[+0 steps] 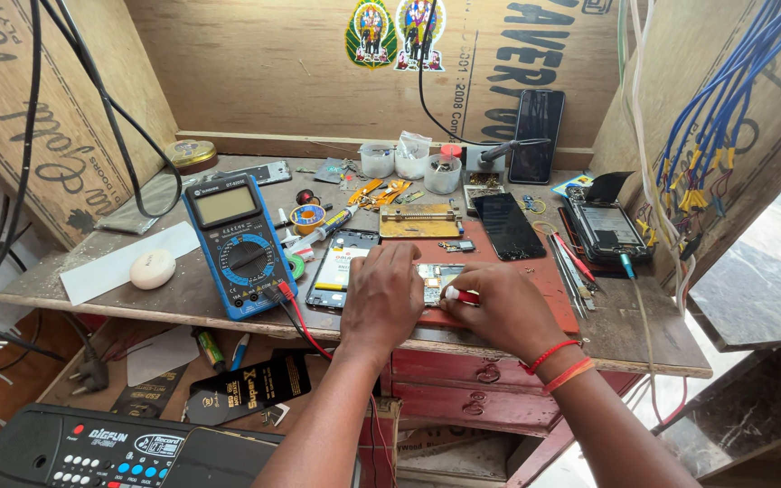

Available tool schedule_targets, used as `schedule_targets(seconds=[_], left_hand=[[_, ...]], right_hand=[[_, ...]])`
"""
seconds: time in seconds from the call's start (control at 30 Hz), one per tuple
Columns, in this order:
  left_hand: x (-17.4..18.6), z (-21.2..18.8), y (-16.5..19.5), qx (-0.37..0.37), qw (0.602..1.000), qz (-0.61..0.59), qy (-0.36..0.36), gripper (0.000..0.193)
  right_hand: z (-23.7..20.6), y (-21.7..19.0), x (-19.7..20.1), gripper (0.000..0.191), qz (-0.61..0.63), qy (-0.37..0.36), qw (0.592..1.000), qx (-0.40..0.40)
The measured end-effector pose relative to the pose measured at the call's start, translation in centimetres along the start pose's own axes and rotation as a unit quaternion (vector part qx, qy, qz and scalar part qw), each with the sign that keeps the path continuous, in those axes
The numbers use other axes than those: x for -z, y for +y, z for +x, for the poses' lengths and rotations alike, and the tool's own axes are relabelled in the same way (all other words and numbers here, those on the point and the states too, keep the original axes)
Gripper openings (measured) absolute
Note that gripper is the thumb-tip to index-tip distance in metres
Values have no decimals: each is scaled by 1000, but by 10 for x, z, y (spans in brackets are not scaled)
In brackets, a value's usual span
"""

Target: The person repairs a disassembled smartphone at a workbench, holding the phone frame steady with one hand while using a red-handled screwdriver with the other to work on internal components. A multimeter with test leads sits on the bench, and the person continues driving screws and adjusting the phone board throughout the episode.

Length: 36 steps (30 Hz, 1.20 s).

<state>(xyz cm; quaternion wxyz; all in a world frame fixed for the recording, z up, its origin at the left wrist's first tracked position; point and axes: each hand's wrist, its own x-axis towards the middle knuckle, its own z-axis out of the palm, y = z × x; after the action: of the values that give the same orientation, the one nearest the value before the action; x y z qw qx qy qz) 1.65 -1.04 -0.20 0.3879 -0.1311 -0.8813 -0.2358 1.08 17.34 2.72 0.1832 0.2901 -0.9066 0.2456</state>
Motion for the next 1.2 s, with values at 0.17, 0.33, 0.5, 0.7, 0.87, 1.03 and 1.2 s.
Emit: schedule_targets(seconds=[0.17, 0.33, 0.5, 0.7, 0.87, 1.03, 1.2], left_hand=[[1, 0, -1, 9, 1000, 4, -11, 18], [2, 1, 0, 14, 1000, 7, -15, 17], [2, 1, 1, 20, 999, 9, -29, 17], [1, 0, 1, 20, 1000, -6, -17, 16], [1, 1, 1, 23, 1000, -2, -21, 16], [1, 1, 1, 26, 999, 4, -25, 15], [1, 1, 0, 22, 1000, 3, -16, 15]], right_hand=[[2, -9, -1, 18, -51, -3, 998, 24], [1, -9, -3, 17, -48, -13, 997, 61], [1, 28, 13, 18, 17, 41, 999, 15], [8, 97, 48, 23, -86, 41, 987, -127], [2, 111, 39, 24, -61, 27, 990, -125], [0, 111, 31, 22, -37, 38, 987, -149], [0, 114, 32, 19, -18, 64, 990, -128]])
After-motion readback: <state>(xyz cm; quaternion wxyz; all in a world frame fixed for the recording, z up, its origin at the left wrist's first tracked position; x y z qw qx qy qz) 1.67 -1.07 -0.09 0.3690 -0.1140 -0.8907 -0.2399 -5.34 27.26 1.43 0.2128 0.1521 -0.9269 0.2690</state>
